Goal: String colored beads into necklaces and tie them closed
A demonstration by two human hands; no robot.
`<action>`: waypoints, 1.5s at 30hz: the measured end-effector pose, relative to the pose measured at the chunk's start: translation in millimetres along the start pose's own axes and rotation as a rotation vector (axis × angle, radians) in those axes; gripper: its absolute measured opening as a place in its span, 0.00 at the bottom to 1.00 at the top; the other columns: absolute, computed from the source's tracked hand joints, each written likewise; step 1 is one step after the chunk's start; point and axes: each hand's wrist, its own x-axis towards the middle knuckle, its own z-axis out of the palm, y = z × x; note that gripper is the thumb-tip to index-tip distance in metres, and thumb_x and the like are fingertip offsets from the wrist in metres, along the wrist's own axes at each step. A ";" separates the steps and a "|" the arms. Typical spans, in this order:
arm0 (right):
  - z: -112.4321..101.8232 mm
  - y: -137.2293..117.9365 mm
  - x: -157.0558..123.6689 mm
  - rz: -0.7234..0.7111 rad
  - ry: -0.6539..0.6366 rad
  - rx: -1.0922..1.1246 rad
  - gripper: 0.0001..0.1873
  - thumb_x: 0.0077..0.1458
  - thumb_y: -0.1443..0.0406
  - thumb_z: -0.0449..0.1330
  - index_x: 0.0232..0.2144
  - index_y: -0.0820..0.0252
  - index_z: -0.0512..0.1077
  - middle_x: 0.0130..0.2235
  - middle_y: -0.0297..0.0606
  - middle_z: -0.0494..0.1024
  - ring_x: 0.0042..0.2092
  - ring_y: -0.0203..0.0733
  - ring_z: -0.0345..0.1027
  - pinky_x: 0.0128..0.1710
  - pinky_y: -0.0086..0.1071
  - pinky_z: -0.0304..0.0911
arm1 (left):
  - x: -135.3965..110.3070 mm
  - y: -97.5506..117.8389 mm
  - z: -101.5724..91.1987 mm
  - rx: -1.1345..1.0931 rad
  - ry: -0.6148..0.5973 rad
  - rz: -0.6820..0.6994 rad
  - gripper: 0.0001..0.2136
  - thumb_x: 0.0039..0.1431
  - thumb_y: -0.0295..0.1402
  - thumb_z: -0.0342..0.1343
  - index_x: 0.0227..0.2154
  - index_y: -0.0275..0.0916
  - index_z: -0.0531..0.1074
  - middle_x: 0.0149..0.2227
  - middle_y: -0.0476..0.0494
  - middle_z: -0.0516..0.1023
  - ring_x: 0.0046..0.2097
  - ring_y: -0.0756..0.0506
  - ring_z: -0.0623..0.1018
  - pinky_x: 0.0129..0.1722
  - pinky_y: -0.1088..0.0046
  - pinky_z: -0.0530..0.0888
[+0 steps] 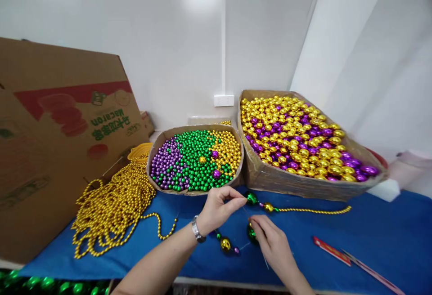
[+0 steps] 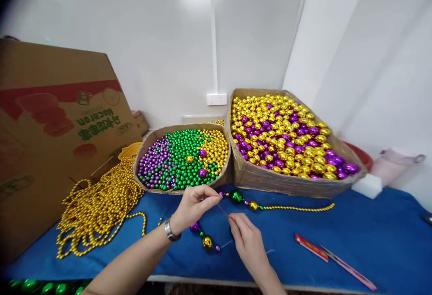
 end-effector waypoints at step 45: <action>-12.4 -28.8 -34.9 -0.027 -0.032 -0.028 0.10 0.63 0.64 0.48 0.42 0.55 0.67 0.32 0.35 0.74 0.33 0.37 0.72 0.32 0.26 0.66 | -10.2 -42.4 -10.0 -1.018 0.290 -0.407 0.12 0.44 0.25 0.63 0.33 0.35 0.69 0.31 0.47 0.75 0.37 0.44 0.79 0.45 0.61 0.73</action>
